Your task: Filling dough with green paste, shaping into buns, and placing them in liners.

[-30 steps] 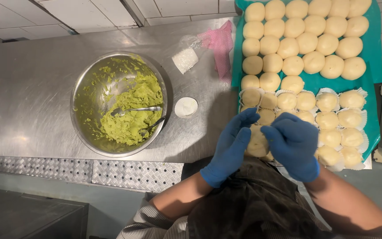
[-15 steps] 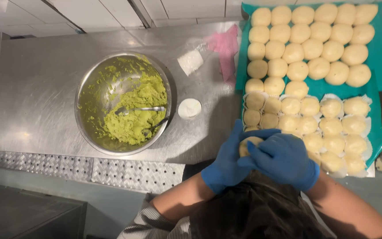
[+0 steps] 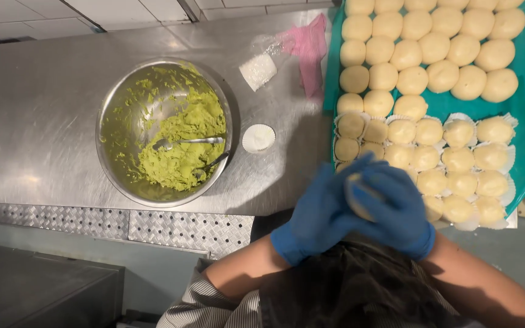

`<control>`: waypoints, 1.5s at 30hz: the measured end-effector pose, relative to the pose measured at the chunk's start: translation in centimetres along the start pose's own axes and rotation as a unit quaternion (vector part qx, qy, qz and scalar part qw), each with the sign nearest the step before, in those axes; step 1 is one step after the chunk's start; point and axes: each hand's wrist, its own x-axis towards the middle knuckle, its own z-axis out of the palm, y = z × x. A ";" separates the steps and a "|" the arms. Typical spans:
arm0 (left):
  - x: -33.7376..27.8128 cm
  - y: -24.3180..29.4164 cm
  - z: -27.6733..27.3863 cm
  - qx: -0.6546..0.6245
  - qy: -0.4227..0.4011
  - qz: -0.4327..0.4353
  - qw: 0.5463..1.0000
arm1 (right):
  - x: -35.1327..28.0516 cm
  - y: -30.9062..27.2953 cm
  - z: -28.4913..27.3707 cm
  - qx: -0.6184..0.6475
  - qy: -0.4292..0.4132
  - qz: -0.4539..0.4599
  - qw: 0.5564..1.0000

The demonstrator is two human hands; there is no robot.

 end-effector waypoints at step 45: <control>0.7 -7.4 0.4 -0.035 0.178 -0.100 0.978 | 1.8 1.6 -0.6 0.071 -0.158 0.558 0.811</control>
